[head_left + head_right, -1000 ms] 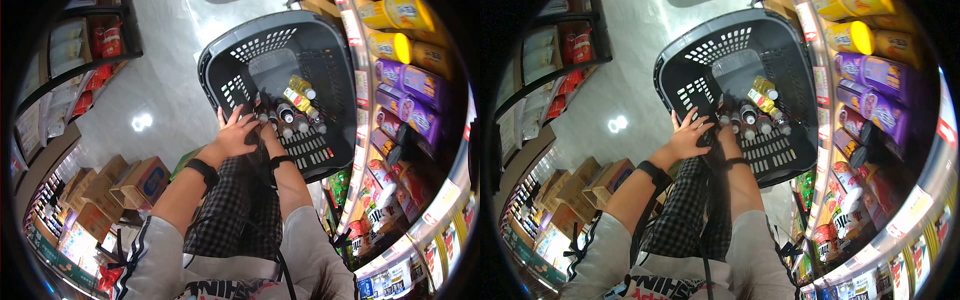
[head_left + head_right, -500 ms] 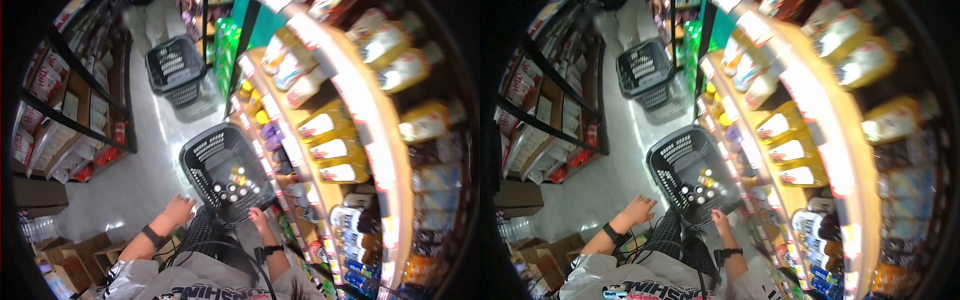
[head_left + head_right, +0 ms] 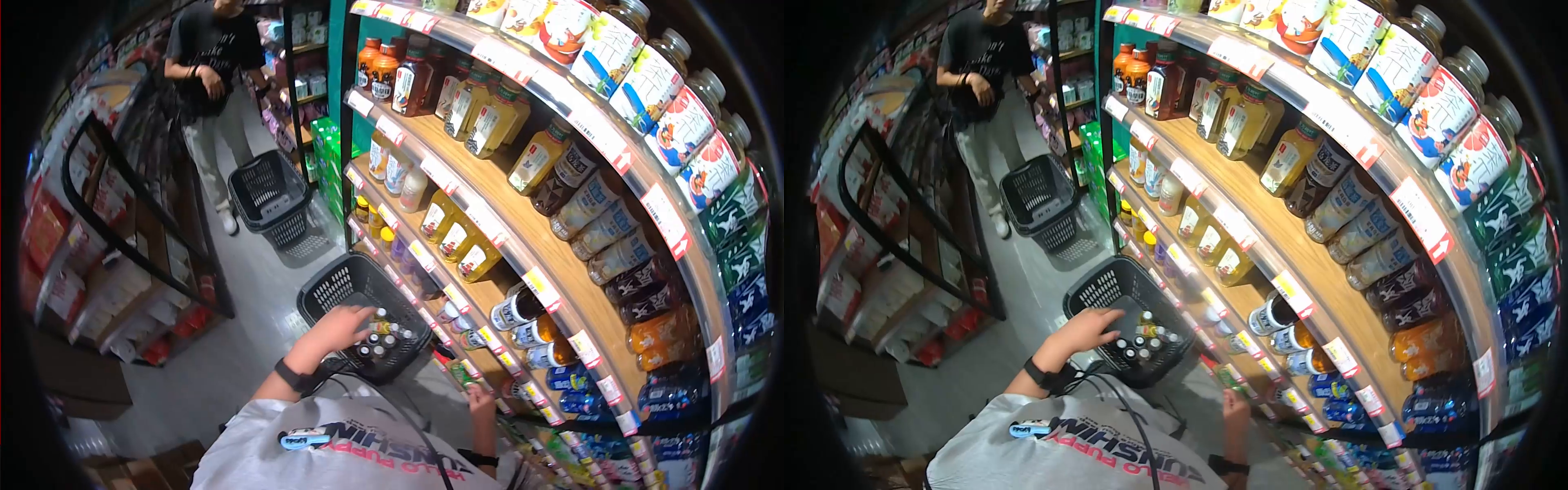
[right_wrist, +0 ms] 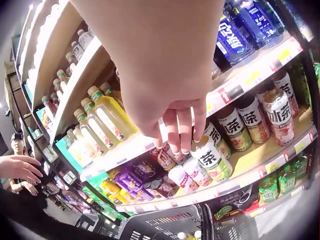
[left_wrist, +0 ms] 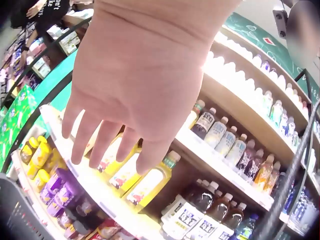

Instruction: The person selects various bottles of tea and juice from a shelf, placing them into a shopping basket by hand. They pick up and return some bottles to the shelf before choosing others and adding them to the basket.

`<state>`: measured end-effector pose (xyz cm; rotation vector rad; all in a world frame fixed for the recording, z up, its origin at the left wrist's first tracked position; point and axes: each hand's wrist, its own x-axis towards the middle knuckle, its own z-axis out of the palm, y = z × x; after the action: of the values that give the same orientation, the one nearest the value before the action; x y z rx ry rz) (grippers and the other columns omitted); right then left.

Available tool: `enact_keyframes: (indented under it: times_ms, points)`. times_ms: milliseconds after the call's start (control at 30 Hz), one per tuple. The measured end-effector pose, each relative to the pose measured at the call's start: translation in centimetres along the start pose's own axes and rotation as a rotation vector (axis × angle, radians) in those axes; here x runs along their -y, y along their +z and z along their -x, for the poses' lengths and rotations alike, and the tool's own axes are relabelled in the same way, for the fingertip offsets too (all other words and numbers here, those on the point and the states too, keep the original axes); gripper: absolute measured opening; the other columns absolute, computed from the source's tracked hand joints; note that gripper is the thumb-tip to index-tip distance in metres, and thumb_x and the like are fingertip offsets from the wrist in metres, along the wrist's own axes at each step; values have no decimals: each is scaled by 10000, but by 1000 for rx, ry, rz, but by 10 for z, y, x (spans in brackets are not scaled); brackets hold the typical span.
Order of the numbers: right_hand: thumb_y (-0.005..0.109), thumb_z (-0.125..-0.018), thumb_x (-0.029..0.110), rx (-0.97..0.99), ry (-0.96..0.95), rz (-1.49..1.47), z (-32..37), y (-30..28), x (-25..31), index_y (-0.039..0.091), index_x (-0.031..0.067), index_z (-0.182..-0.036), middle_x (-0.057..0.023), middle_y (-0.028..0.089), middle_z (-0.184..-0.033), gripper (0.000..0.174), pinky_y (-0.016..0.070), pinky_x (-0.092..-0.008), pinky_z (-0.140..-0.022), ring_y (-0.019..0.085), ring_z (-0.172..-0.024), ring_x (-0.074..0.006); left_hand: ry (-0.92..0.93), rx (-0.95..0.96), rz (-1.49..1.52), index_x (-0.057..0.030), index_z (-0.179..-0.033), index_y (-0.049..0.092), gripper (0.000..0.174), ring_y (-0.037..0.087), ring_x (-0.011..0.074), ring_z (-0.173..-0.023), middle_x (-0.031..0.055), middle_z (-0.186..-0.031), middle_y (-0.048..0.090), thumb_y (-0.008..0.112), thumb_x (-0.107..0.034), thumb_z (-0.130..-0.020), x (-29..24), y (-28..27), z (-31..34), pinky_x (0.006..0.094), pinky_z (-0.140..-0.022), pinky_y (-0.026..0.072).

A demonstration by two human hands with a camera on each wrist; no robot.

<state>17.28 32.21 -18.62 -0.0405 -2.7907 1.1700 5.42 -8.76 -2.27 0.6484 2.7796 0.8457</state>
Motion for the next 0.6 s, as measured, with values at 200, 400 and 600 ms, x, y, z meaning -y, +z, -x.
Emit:
enact_keyframes:
  times_ms: [200, 400, 600]
  points:
    - [541, -840, 130, -15, 111, 106, -43, 30, 70, 634, 66, -923, -155, 638, -881, 140, 490, -371, -697, 618, -803, -328, 128, -137, 183, -30, -1254, 451, 470, 511, 346, -1105, 201, -1200, 525, 583, -200, -837, 47, -77, -56, 381, -945, 404]
    - [572, -828, 121, -77, -128, 34, -141, 80, 184, 629, 52, -984, -157, 627, -866, 180, 483, -372, -704, 607, -789, -325, 353, -308, 162, -18, -1278, 409, 536, 445, 354, -1180, 219, -1257, 465, 606, -139, -794, 82, -171, -124, 381, -993, 363]
    - [557, -827, 139, -43, -132, 46, -166, 107, 245, 608, 65, -962, -144, 615, -913, 163, 478, -398, -732, 587, -844, -334, 510, -495, 112, 46, -1348, 265, 738, 350, 349, -1284, 258, -1346, 369, 653, -151, -752, 93, -266, -260, 358, -1063, 289]
